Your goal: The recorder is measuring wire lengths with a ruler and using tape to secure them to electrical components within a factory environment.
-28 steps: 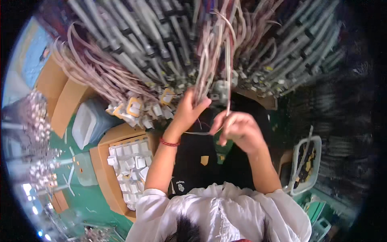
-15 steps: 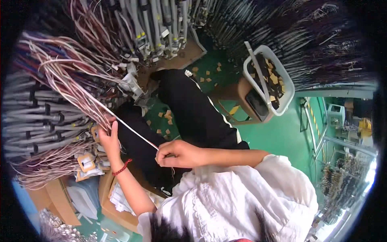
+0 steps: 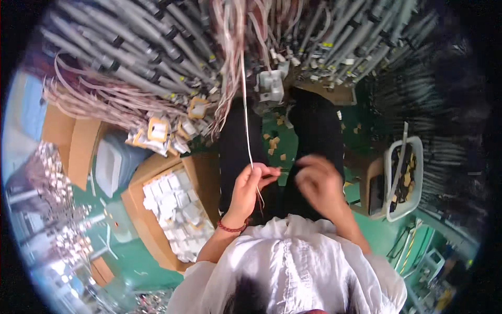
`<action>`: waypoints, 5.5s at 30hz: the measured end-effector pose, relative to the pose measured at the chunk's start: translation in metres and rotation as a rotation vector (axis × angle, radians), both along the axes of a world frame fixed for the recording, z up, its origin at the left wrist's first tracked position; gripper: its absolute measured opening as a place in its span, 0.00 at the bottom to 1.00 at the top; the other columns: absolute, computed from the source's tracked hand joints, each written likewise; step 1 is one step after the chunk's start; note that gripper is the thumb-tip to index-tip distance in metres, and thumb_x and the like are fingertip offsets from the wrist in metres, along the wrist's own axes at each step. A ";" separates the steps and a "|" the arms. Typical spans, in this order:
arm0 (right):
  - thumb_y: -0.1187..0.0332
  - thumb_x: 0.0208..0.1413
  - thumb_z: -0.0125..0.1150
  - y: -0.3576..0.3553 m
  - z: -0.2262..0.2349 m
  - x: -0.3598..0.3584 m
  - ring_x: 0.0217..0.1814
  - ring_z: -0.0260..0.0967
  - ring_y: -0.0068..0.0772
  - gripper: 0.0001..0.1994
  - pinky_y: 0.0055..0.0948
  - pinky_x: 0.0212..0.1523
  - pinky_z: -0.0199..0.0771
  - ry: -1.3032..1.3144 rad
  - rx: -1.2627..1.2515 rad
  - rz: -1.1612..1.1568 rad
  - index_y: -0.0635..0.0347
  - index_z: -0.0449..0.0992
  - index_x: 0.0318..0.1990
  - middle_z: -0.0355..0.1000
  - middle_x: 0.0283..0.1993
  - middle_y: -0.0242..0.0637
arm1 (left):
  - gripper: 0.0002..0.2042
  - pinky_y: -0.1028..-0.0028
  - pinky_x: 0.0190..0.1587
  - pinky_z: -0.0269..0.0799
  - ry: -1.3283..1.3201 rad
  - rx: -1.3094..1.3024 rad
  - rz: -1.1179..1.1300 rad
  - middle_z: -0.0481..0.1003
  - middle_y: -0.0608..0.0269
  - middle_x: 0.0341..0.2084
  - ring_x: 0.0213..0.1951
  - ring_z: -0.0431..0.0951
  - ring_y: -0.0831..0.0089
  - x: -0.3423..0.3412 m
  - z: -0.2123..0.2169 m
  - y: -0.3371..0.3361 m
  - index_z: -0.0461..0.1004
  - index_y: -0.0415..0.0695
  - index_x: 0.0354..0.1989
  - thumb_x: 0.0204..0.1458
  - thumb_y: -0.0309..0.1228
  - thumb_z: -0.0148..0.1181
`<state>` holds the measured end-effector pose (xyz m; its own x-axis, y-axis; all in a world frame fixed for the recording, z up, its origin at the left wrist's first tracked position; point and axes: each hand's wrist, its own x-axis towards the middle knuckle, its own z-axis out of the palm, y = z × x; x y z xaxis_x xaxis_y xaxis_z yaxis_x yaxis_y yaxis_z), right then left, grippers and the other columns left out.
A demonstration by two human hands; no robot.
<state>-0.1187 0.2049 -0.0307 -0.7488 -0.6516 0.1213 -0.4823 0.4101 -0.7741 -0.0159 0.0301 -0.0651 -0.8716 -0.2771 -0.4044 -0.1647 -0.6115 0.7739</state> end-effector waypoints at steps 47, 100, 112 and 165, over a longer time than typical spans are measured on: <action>0.82 0.52 0.58 -0.101 -0.030 0.047 0.30 0.74 0.30 0.06 0.26 0.35 0.77 -1.242 -0.273 0.155 0.65 0.67 0.35 0.74 0.30 0.43 | 0.34 0.60 0.53 0.63 -0.615 -1.320 0.113 0.66 0.51 0.47 0.51 0.65 0.50 0.286 -0.141 -0.158 0.64 0.42 0.54 0.34 0.28 0.71; 0.81 0.40 0.65 -0.059 0.030 0.008 0.35 0.74 0.36 0.10 0.29 0.34 0.73 -0.460 -0.260 0.300 0.63 0.75 0.33 0.74 0.31 0.39 | 0.20 0.65 0.38 0.73 0.155 -0.946 -0.440 0.74 0.54 0.38 0.38 0.76 0.55 0.047 0.043 -0.028 0.66 0.41 0.44 0.42 0.28 0.64; 0.78 0.39 0.68 -0.049 0.026 0.018 0.32 0.73 0.36 0.08 0.29 0.31 0.74 -0.184 -0.267 0.420 0.60 0.77 0.29 0.72 0.33 0.40 | 0.16 0.63 0.39 0.72 0.120 -0.688 -0.530 0.74 0.53 0.37 0.39 0.76 0.52 0.040 0.051 -0.031 0.68 0.40 0.45 0.51 0.33 0.60; 0.66 0.60 0.55 -0.037 -0.012 0.030 0.24 0.69 0.22 0.10 0.20 0.26 0.70 -1.301 -0.429 -0.257 0.65 0.73 0.36 0.73 0.26 0.34 | 0.27 0.79 0.40 0.69 0.063 0.244 -0.147 0.66 0.48 0.56 0.47 0.72 0.74 -0.012 0.007 0.014 0.53 0.39 0.65 0.64 0.46 0.35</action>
